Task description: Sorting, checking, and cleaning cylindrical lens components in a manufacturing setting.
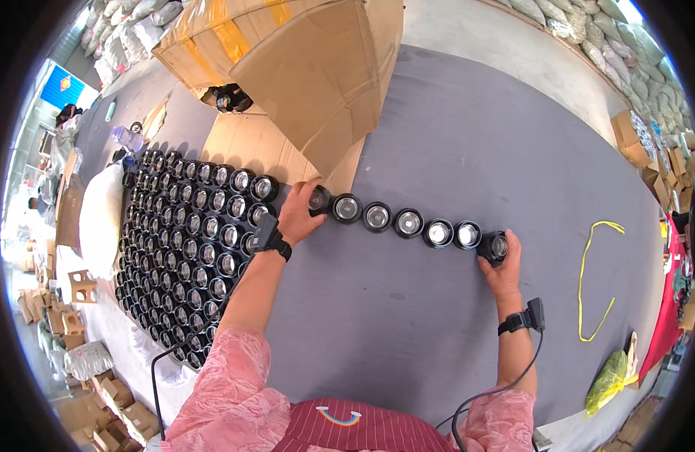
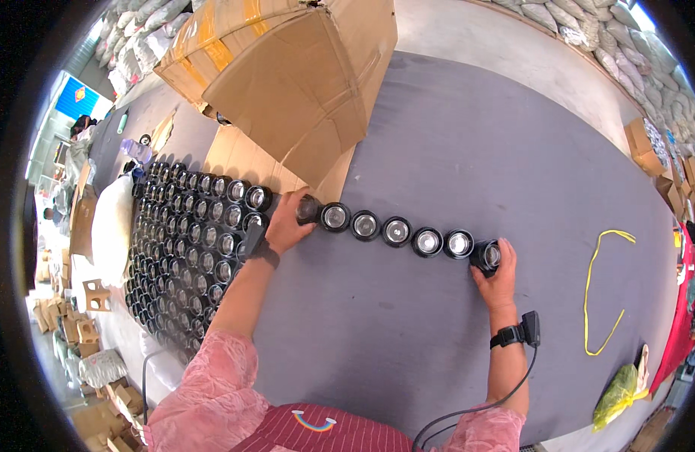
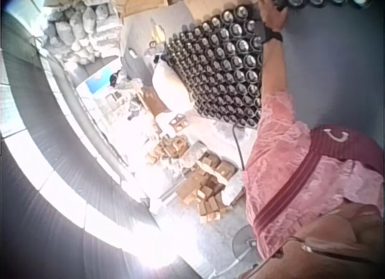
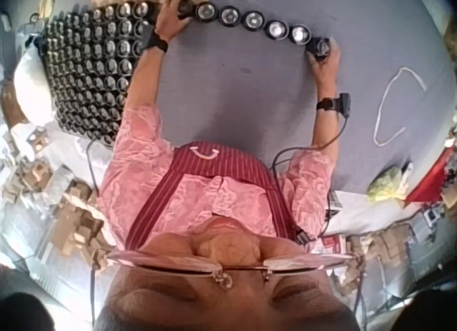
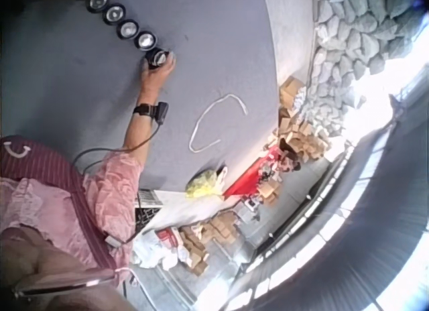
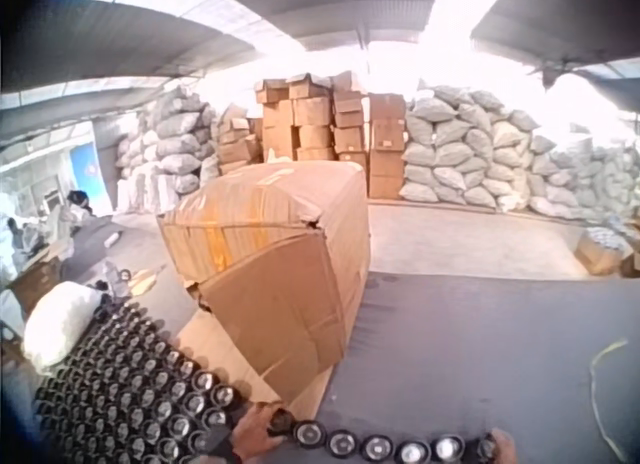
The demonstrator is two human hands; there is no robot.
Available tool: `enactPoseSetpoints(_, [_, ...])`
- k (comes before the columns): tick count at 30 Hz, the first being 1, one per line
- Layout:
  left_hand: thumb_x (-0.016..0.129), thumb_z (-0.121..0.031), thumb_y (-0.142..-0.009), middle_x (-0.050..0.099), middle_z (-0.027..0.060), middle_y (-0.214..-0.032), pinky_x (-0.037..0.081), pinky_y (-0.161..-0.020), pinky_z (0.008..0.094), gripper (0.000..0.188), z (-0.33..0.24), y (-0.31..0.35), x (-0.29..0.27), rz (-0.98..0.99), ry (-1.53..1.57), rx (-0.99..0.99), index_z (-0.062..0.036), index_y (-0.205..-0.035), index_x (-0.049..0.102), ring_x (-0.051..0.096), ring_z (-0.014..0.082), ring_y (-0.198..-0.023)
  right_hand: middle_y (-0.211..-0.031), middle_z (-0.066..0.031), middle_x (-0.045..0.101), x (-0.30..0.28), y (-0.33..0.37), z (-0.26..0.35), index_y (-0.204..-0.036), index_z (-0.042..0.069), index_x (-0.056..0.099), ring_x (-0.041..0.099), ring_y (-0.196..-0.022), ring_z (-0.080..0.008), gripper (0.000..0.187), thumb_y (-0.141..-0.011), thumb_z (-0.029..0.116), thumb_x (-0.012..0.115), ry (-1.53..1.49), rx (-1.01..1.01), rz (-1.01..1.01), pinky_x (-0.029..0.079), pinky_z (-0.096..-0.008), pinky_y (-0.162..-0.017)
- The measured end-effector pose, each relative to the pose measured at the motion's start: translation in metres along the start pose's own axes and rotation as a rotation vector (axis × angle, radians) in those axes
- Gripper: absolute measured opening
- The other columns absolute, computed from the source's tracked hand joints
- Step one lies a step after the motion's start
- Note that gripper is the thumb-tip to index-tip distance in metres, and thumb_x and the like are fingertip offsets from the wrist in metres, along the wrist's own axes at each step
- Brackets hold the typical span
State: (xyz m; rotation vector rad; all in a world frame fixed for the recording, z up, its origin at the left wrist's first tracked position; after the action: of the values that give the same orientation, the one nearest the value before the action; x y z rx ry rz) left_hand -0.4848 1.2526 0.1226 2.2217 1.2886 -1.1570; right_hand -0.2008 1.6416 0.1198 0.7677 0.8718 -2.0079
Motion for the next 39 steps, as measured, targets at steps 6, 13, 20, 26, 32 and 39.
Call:
enactPoseSetpoints(6, [0.079,-0.009,-0.065,0.052,0.018,-0.121,0.045,-0.099,0.0402,0.081,-0.013,0.035,-0.022,-0.119,0.111,-0.05,-0.0032,-0.137,0.042,0.052,0.0336,-0.114,-0.137,-0.0218,0.044,0.0,0.006,0.001,-0.14,0.003,0.039,0.044,-0.127,-0.0393,0.087,-0.063,0.003,0.08,0.005,-0.029,-0.068,0.039,-0.0433,-0.107])
enactPoseSetpoints(13, [0.078,-0.008,-0.066,0.051,0.017,-0.127,0.045,-0.099,0.0409,0.076,-0.06,0.003,0.027,0.027,0.207,0.111,-0.0078,-0.135,0.046,0.051,0.0369,-0.117,-0.134,-0.0198,0.047,-0.003,0.008,-0.004,-0.14,0.002,0.04,0.047,-0.125,-0.0367,0.087,-0.063,0.003,0.082,-0.022,0.011,-0.06,0.04,-0.0421,-0.106])
enactPoseSetpoints(20, [0.079,-0.002,-0.064,0.05,0.0157,-0.129,0.046,-0.099,0.0402,0.087,-0.049,0.002,0.038,0.092,0.225,0.174,-0.0133,-0.143,0.043,0.051,0.0343,-0.117,-0.127,-0.0166,0.051,-0.022,-0.003,0.034,-0.139,0.002,0.042,0.052,-0.118,-0.0319,0.088,-0.062,0.004,0.084,-0.123,0.073,-0.253,0.042,-0.0398,-0.102])
enactPoseSetpoints(26, [0.08,0.0,-0.062,0.052,0.0145,-0.126,0.047,-0.097,0.0383,0.09,-0.054,0.0,0.038,0.061,0.207,0.188,-0.0145,-0.143,0.042,0.055,0.0328,-0.113,-0.128,-0.0204,0.05,0.027,-0.024,0.058,-0.137,0.005,0.045,0.052,-0.117,-0.0353,0.086,-0.061,0.003,0.084,-0.085,-0.038,-0.003,0.046,-0.0403,-0.099])
enactPoseSetpoints(32, [0.081,-0.002,-0.063,0.054,0.0151,-0.125,0.047,-0.097,0.0378,0.089,-0.072,0.004,0.015,-0.024,0.26,0.156,-0.0112,-0.142,0.043,0.056,0.0325,-0.115,-0.131,-0.0204,0.048,0.031,-0.017,0.052,-0.138,0.006,0.038,0.051,-0.119,-0.0386,0.09,-0.061,0.005,0.084,-0.072,-0.082,-0.041,0.047,-0.042,-0.099])
enactPoseSetpoints(39, [0.08,-0.003,-0.065,0.054,0.0137,-0.127,0.048,-0.097,0.0379,0.081,-0.116,0.003,0.052,0.065,0.334,0.25,-0.0124,-0.139,0.046,0.056,0.0325,-0.116,-0.134,-0.0229,0.045,0.043,-0.003,0.024,-0.141,0.006,0.029,0.049,-0.121,-0.0423,0.095,-0.064,0.009,0.085,-0.15,-0.065,-0.084,0.045,-0.0447,-0.101])
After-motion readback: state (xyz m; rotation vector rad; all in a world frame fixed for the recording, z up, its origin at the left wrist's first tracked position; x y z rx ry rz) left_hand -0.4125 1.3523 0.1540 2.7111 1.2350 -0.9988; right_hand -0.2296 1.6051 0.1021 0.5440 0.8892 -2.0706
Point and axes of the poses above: each hand's wrist, its own y-axis away from the middle knuckle, its own x-axis out of the palm, z = x × y, the point moved 10 cm from there along -y, towards the middle knuckle
